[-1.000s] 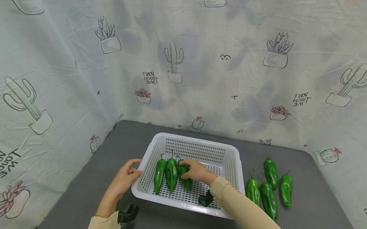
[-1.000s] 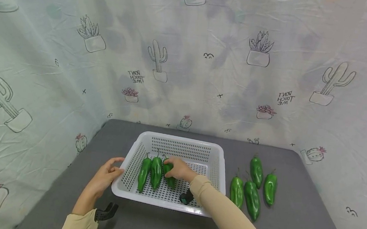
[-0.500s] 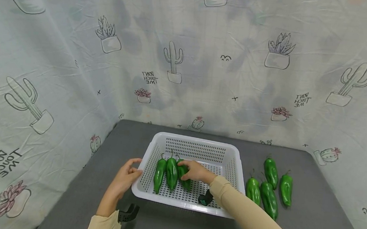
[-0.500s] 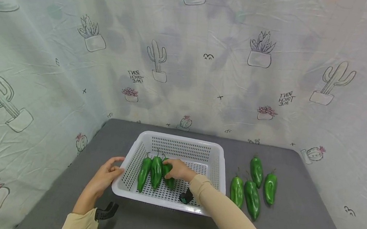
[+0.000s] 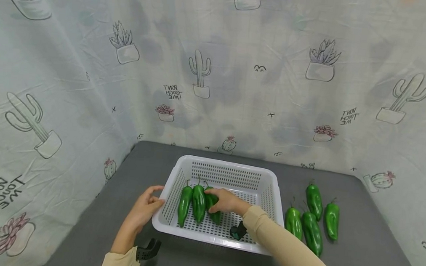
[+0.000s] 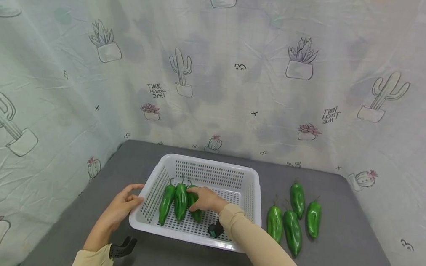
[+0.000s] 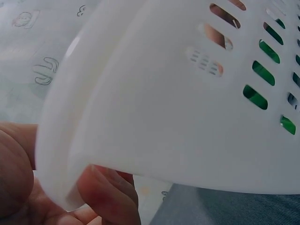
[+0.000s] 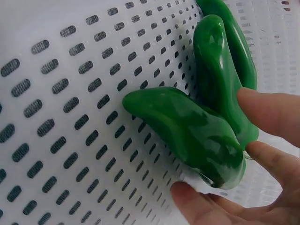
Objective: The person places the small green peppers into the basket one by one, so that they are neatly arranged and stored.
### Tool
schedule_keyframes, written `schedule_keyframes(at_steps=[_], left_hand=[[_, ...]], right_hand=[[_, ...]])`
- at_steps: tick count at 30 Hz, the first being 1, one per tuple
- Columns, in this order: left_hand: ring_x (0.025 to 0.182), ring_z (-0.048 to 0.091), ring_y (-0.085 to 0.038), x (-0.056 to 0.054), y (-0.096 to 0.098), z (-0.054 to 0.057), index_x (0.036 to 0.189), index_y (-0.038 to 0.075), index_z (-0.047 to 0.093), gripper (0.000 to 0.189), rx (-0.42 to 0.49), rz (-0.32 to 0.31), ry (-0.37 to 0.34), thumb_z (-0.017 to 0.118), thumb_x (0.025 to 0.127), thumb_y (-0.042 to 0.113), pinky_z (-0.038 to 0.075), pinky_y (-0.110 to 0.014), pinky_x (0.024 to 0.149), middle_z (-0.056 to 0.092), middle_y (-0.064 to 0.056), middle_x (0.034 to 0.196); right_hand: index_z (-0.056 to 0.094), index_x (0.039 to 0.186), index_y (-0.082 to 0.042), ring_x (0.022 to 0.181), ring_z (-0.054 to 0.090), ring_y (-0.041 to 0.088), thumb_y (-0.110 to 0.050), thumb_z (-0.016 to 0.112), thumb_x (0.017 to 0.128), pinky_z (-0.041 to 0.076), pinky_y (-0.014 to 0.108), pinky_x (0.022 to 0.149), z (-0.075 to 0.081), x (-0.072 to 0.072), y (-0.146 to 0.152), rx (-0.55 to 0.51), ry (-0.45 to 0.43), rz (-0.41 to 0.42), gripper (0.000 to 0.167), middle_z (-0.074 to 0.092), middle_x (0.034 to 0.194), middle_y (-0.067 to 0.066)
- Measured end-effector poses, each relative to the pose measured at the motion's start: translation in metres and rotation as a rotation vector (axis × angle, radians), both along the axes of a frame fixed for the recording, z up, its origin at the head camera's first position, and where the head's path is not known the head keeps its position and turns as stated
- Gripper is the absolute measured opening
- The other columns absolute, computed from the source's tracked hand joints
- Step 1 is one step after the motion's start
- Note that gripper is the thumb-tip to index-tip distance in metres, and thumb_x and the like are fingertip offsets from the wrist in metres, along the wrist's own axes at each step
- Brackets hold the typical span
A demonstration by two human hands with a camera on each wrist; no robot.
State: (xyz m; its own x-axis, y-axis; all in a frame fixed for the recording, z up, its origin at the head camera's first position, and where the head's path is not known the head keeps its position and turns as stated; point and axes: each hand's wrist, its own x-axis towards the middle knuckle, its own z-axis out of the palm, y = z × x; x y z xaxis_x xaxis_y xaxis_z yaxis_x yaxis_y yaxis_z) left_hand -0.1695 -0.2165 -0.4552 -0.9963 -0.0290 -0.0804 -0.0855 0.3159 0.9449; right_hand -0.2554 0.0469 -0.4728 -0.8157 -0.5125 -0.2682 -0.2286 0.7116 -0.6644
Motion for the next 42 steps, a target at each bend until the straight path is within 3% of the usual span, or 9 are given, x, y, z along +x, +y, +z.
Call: schedule_keyframes(at_steps=[7, 13, 20, 28, 30, 32, 36, 39, 42], left_hand=[[0.085, 0.063, -0.026, 0.001, 0.000, -0.001, 0.137, 0.003, 0.040, 0.046, 0.009, 0.006, -0.014, 0.054, 0.092, 0.003, 0.050, -0.036, 0.068, 0.063, -0.020, 0.094], [0.086, 0.064, -0.027, 0.000, 0.000, 0.000, 0.138, 0.004, 0.039, 0.047, -0.002, 0.003, -0.017, 0.053, 0.093, 0.005, 0.050, -0.036, 0.068, 0.063, -0.021, 0.096], [0.084, 0.063, -0.025, 0.000, -0.001, 0.000, 0.138, 0.003, 0.040, 0.047, -0.007, 0.004, -0.017, 0.054, 0.093, 0.004, 0.049, -0.034, 0.068, 0.063, -0.020, 0.095], [0.085, 0.064, -0.027, 0.000, -0.001, 0.000, 0.136, 0.004, 0.041, 0.045, 0.007, -0.002, -0.013, 0.054, 0.093, 0.004, 0.050, -0.035, 0.068, 0.063, -0.021, 0.095], [0.086, 0.064, -0.027, 0.000, -0.001, 0.000, 0.136, 0.004, 0.041, 0.045, 0.009, -0.001, -0.011, 0.054, 0.093, 0.004, 0.050, -0.035, 0.068, 0.063, -0.021, 0.095], [0.086, 0.064, -0.028, 0.000, 0.000, -0.001, 0.136, 0.004, 0.041, 0.045, 0.008, 0.002, -0.010, 0.054, 0.093, 0.004, 0.050, -0.036, 0.068, 0.063, -0.021, 0.095], [0.086, 0.064, -0.028, 0.000, 0.000, -0.001, 0.136, 0.003, 0.041, 0.045, 0.003, 0.009, -0.008, 0.054, 0.093, 0.004, 0.051, -0.036, 0.067, 0.063, -0.022, 0.095], [0.085, 0.064, -0.028, 0.001, 0.001, -0.002, 0.136, 0.003, 0.041, 0.045, 0.005, 0.013, -0.009, 0.054, 0.092, 0.003, 0.050, -0.036, 0.067, 0.063, -0.021, 0.095], [0.084, 0.064, -0.027, 0.001, 0.001, -0.001, 0.136, 0.003, 0.042, 0.046, 0.009, 0.015, -0.009, 0.054, 0.092, 0.003, 0.050, -0.035, 0.066, 0.063, -0.021, 0.094]], right_hand=[[0.044, 0.141, -0.010, 0.132, 0.039, 0.036, -0.014, 0.074, 0.080, 0.034, 0.053, 0.103, 0.012, -0.002, 0.008, -0.051, 0.110, -0.046, 0.068, 0.042, 0.146, 0.015], [0.044, 0.139, -0.003, 0.128, 0.044, 0.039, -0.013, 0.066, 0.087, 0.038, 0.051, 0.102, 0.029, -0.008, 0.032, -0.234, 0.106, -0.131, 0.058, 0.044, 0.142, 0.019], [0.045, 0.136, 0.001, 0.120, 0.051, 0.039, -0.017, 0.061, 0.092, 0.046, 0.046, 0.094, 0.050, -0.006, 0.074, -0.357, 0.196, -0.153, 0.050, 0.050, 0.134, 0.024], [0.045, 0.136, -0.002, 0.120, 0.051, 0.039, -0.020, 0.058, 0.095, 0.044, 0.051, 0.094, 0.074, 0.002, 0.137, -0.430, 0.295, -0.245, 0.047, 0.048, 0.136, 0.024], [0.044, 0.137, -0.001, 0.118, 0.053, 0.034, -0.020, 0.056, 0.096, 0.043, 0.051, 0.095, 0.081, 0.004, 0.155, -0.411, 0.326, -0.277, 0.047, 0.048, 0.136, 0.024], [0.043, 0.138, 0.000, 0.114, 0.056, 0.019, -0.022, 0.055, 0.097, 0.044, 0.048, 0.095, 0.088, 0.007, 0.173, -0.403, 0.337, -0.309, 0.048, 0.048, 0.136, 0.024], [0.039, 0.140, 0.001, 0.101, 0.049, -0.013, -0.028, 0.051, 0.098, 0.046, 0.027, 0.089, 0.096, 0.017, 0.206, -0.365, 0.342, -0.371, 0.052, 0.045, 0.137, 0.024], [0.038, 0.140, 0.002, 0.096, 0.043, -0.021, -0.032, 0.050, 0.098, 0.044, 0.016, 0.082, 0.094, 0.026, 0.230, -0.319, 0.366, -0.421, 0.055, 0.043, 0.137, 0.026], [0.039, 0.140, 0.002, 0.094, 0.041, -0.022, -0.035, 0.049, 0.098, 0.047, 0.026, 0.084, 0.086, 0.034, 0.253, -0.248, 0.395, -0.483, 0.057, 0.044, 0.135, 0.027]])
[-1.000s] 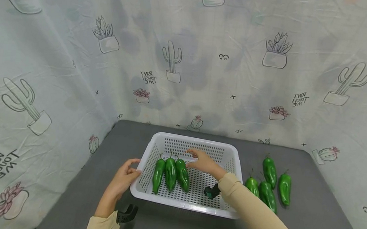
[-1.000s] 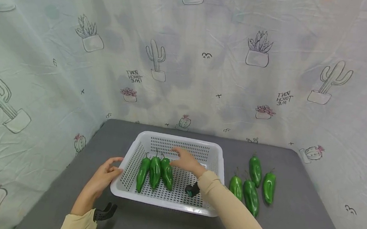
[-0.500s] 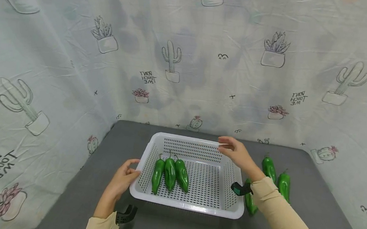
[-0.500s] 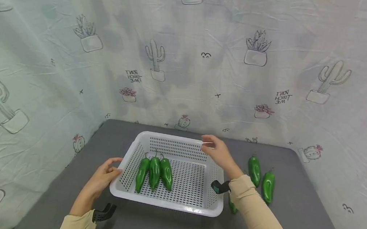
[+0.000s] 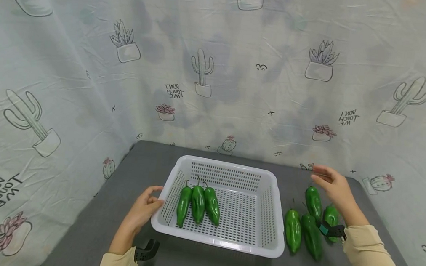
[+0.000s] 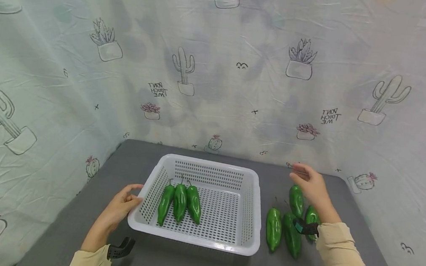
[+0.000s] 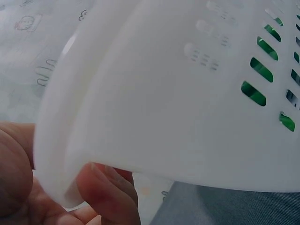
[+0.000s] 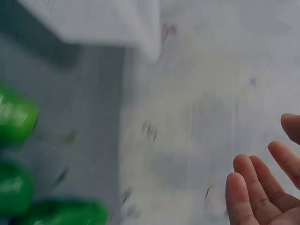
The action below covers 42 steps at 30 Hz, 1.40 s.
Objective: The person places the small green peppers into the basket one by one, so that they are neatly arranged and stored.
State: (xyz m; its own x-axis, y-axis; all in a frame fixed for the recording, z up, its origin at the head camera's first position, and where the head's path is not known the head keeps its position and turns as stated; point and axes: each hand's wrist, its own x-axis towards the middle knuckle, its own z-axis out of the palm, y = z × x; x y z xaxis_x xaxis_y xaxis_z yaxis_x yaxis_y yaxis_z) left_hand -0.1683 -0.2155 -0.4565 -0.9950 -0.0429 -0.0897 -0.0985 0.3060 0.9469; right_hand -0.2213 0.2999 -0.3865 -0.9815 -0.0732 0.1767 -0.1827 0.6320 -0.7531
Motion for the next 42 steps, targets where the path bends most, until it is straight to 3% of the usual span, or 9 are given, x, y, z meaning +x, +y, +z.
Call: schedule_keyframes(at_steps=[2, 5, 7, 10, 16, 21, 32, 42], left_hand=[[0.084, 0.063, -0.026, 0.000, 0.000, 0.000, 0.136, 0.003, 0.042, 0.046, -0.001, 0.000, -0.002, 0.054, 0.092, 0.003, 0.050, -0.034, 0.066, 0.063, -0.020, 0.094], [0.083, 0.063, -0.024, 0.000, 0.000, 0.000, 0.136, 0.004, 0.042, 0.045, -0.005, 0.000, -0.006, 0.054, 0.092, 0.004, 0.049, -0.033, 0.067, 0.063, -0.019, 0.093], [0.082, 0.063, -0.023, 0.000, 0.000, 0.000, 0.136, 0.005, 0.042, 0.045, -0.007, 0.001, -0.004, 0.055, 0.092, 0.005, 0.049, -0.033, 0.067, 0.063, -0.018, 0.093], [0.083, 0.063, -0.024, 0.000, 0.000, 0.000, 0.136, 0.005, 0.042, 0.045, -0.005, -0.001, 0.001, 0.054, 0.093, 0.005, 0.049, -0.034, 0.067, 0.063, -0.020, 0.094], [0.085, 0.064, -0.027, 0.001, -0.001, 0.000, 0.136, 0.004, 0.041, 0.046, 0.001, -0.004, 0.005, 0.055, 0.093, 0.005, 0.049, -0.035, 0.067, 0.063, -0.021, 0.094], [0.082, 0.062, -0.024, -0.001, 0.000, 0.002, 0.136, 0.004, 0.042, 0.045, -0.003, -0.006, 0.015, 0.055, 0.092, 0.005, 0.048, -0.033, 0.067, 0.063, -0.020, 0.091], [0.083, 0.063, -0.025, -0.002, 0.001, 0.000, 0.134, 0.004, 0.044, 0.044, 0.002, -0.003, 0.010, 0.055, 0.092, 0.003, 0.050, -0.035, 0.066, 0.062, -0.019, 0.090], [0.083, 0.063, -0.025, -0.001, 0.001, -0.002, 0.134, 0.003, 0.043, 0.044, -0.001, 0.006, 0.014, 0.055, 0.092, 0.004, 0.050, -0.035, 0.067, 0.063, -0.019, 0.091]], right_hand=[[0.039, 0.140, 0.002, 0.095, 0.045, -0.013, -0.037, 0.049, 0.098, 0.046, 0.038, 0.086, -0.009, 0.006, 0.015, 0.033, -0.013, -0.055, 0.058, 0.044, 0.135, 0.028], [0.037, 0.140, 0.004, 0.108, 0.054, 0.018, -0.038, 0.046, 0.099, 0.042, 0.054, 0.086, -0.027, 0.014, 0.037, 0.064, -0.066, -0.129, 0.060, 0.040, 0.137, 0.033], [0.036, 0.140, 0.006, 0.117, 0.045, 0.044, -0.037, 0.045, 0.099, 0.040, 0.058, 0.087, -0.042, 0.018, 0.050, 0.081, -0.113, -0.179, 0.060, 0.035, 0.138, 0.037], [0.032, 0.141, 0.008, 0.124, 0.029, 0.057, -0.034, 0.043, 0.100, 0.035, 0.063, 0.090, -0.062, 0.026, 0.071, 0.112, -0.201, -0.225, 0.060, 0.026, 0.140, 0.042], [0.022, 0.145, 0.007, 0.128, 0.017, 0.061, -0.038, 0.044, 0.099, 0.029, 0.067, 0.093, -0.094, 0.037, 0.098, 0.112, -0.358, -0.195, 0.068, 0.012, 0.143, 0.044], [0.020, 0.146, 0.005, 0.130, 0.015, 0.060, -0.045, 0.047, 0.096, 0.026, 0.067, 0.097, -0.108, 0.036, 0.103, 0.091, -0.429, -0.200, 0.075, 0.009, 0.144, 0.044], [0.020, 0.145, 0.007, 0.128, 0.021, 0.060, -0.029, 0.050, 0.098, 0.041, 0.056, 0.094, -0.117, 0.032, 0.097, 0.084, -0.401, -0.167, 0.067, 0.012, 0.140, 0.048], [0.019, 0.147, 0.007, 0.124, 0.028, 0.060, -0.032, 0.050, 0.098, 0.046, 0.052, 0.089, -0.120, 0.026, 0.093, 0.108, -0.355, -0.099, 0.069, 0.015, 0.138, 0.049]])
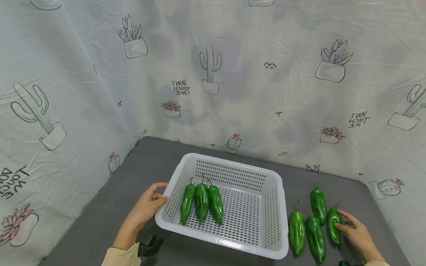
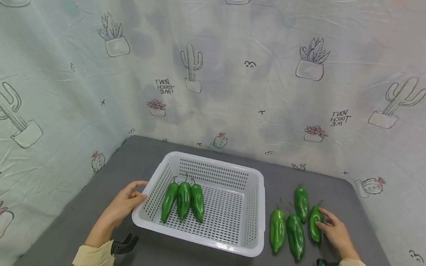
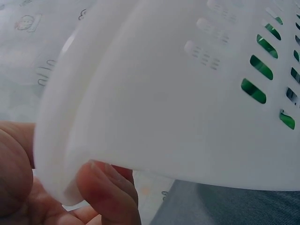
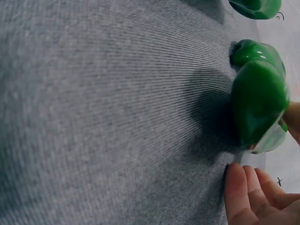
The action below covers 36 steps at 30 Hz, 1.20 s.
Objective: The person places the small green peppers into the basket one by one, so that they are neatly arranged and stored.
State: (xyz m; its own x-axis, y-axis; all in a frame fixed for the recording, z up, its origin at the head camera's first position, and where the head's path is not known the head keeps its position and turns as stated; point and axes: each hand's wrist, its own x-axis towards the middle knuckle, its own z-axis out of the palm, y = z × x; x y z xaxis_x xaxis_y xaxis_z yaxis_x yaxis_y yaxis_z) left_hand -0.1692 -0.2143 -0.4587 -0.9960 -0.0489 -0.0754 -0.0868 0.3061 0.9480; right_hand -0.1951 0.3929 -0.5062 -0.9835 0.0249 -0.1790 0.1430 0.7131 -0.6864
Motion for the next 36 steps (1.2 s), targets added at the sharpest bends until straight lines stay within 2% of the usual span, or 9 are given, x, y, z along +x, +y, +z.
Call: schedule_keyframes(at_steps=[6, 14, 17, 24, 36], left_hand=[[0.082, 0.063, -0.025, 0.000, 0.000, -0.001, 0.135, 0.003, 0.043, 0.045, -0.002, 0.001, -0.002, 0.055, 0.092, 0.003, 0.050, -0.035, 0.066, 0.063, -0.019, 0.090], [0.083, 0.064, -0.026, 0.002, 0.001, -0.001, 0.134, 0.003, 0.044, 0.044, 0.016, 0.005, -0.007, 0.055, 0.092, 0.003, 0.050, -0.035, 0.066, 0.063, -0.019, 0.090], [0.082, 0.064, -0.025, 0.002, 0.001, -0.001, 0.135, 0.004, 0.044, 0.044, 0.012, 0.000, -0.005, 0.055, 0.092, 0.004, 0.050, -0.034, 0.066, 0.063, -0.019, 0.090], [0.083, 0.063, -0.025, 0.001, 0.001, 0.001, 0.136, 0.004, 0.042, 0.045, 0.016, -0.025, 0.004, 0.055, 0.093, 0.005, 0.049, -0.035, 0.068, 0.063, -0.020, 0.093], [0.083, 0.062, -0.023, 0.001, -0.002, 0.001, 0.136, 0.004, 0.042, 0.045, -0.001, -0.022, 0.002, 0.054, 0.093, 0.006, 0.048, -0.032, 0.068, 0.063, -0.019, 0.094]], right_hand=[[0.019, 0.146, 0.008, 0.121, 0.034, 0.059, -0.017, 0.046, 0.098, 0.049, 0.048, 0.084, 0.000, -0.002, -0.003, 0.001, 0.010, 0.030, 0.060, 0.017, 0.137, 0.050], [0.018, 0.147, 0.007, 0.118, 0.039, 0.058, -0.017, 0.041, 0.100, 0.050, 0.047, 0.081, 0.001, -0.005, -0.001, 0.019, -0.004, 0.062, 0.057, 0.016, 0.137, 0.050], [0.019, 0.147, 0.006, 0.115, 0.043, 0.056, -0.017, 0.042, 0.100, 0.051, 0.045, 0.078, 0.000, -0.005, 0.000, 0.020, 0.001, 0.048, 0.057, 0.016, 0.137, 0.050], [0.010, 0.149, 0.004, 0.126, 0.025, 0.060, -0.020, 0.040, 0.100, 0.050, 0.047, 0.085, -0.001, 0.002, 0.003, -0.094, -0.037, -0.031, 0.062, 0.008, 0.139, 0.050], [0.009, 0.150, 0.002, 0.122, 0.035, 0.055, -0.027, 0.037, 0.100, 0.053, 0.031, 0.075, -0.001, 0.010, 0.006, -0.103, -0.008, -0.065, 0.064, 0.013, 0.139, 0.050]])
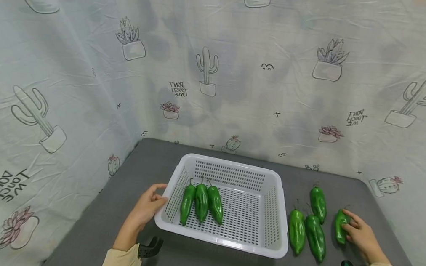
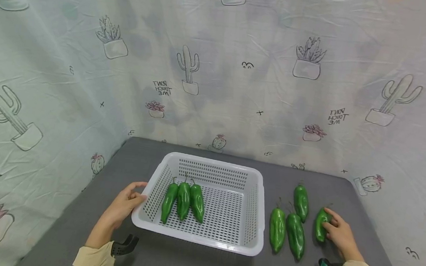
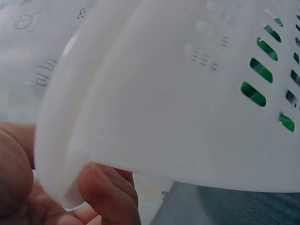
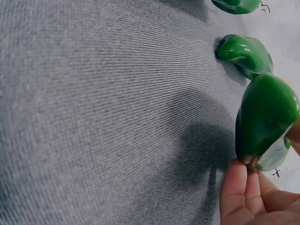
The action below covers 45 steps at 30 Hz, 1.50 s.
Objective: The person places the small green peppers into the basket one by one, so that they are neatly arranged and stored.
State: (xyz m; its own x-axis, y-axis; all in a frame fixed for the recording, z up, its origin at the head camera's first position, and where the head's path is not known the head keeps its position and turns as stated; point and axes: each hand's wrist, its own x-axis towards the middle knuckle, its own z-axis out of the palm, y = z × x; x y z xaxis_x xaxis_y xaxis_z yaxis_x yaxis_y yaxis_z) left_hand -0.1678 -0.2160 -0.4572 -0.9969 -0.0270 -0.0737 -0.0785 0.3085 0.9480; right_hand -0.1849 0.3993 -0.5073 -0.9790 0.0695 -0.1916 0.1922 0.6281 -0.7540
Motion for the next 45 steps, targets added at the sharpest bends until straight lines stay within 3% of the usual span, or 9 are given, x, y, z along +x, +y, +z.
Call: schedule_keyframes(at_steps=[8, 13, 21, 31, 45], left_hand=[[0.084, 0.062, -0.023, -0.006, 0.002, -0.002, 0.138, 0.007, 0.040, 0.045, -0.007, -0.027, -0.022, 0.053, 0.094, 0.007, 0.047, -0.033, 0.068, 0.063, -0.019, 0.095], [0.085, 0.062, -0.023, -0.004, -0.003, -0.003, 0.138, 0.005, 0.039, 0.046, -0.016, -0.031, -0.026, 0.053, 0.094, 0.007, 0.047, -0.032, 0.069, 0.063, -0.020, 0.096], [0.086, 0.064, -0.023, 0.003, -0.019, -0.007, 0.140, 0.006, 0.034, 0.049, -0.024, -0.018, -0.077, 0.053, 0.095, 0.008, 0.049, -0.033, 0.069, 0.065, -0.019, 0.099], [0.086, 0.065, -0.021, -0.010, -0.014, -0.010, 0.141, 0.001, 0.031, 0.051, -0.023, -0.070, -0.076, 0.053, 0.095, 0.007, 0.049, -0.032, 0.068, 0.066, -0.019, 0.098], [0.084, 0.064, -0.018, -0.009, -0.013, -0.011, 0.141, 0.002, 0.031, 0.050, -0.020, -0.064, -0.074, 0.052, 0.095, 0.006, 0.050, -0.031, 0.068, 0.066, -0.018, 0.097]], right_hand=[[0.013, 0.149, 0.002, 0.119, 0.041, 0.053, -0.023, 0.040, 0.100, 0.053, 0.032, 0.074, 0.005, 0.007, 0.001, 0.008, 0.041, -0.056, 0.062, 0.017, 0.138, 0.049], [0.017, 0.149, 0.002, 0.117, 0.045, 0.050, -0.016, 0.042, 0.099, 0.053, 0.034, 0.074, 0.007, 0.006, -0.010, -0.008, 0.076, -0.074, 0.059, 0.022, 0.138, 0.047], [0.018, 0.151, -0.005, 0.123, 0.041, 0.050, -0.019, 0.043, 0.099, 0.050, 0.045, 0.084, 0.015, -0.003, -0.030, -0.063, 0.081, -0.095, 0.059, 0.019, 0.143, 0.043], [0.021, 0.151, -0.009, 0.128, 0.036, 0.049, -0.019, 0.048, 0.099, 0.045, 0.052, 0.093, 0.051, 0.004, -0.048, -0.148, 0.142, -0.095, 0.059, 0.019, 0.146, 0.037], [0.030, 0.149, -0.012, 0.129, 0.037, 0.047, -0.022, 0.056, 0.096, 0.046, 0.052, 0.091, 0.098, -0.012, -0.122, -0.273, 0.239, 0.088, 0.060, 0.023, 0.148, 0.032]])
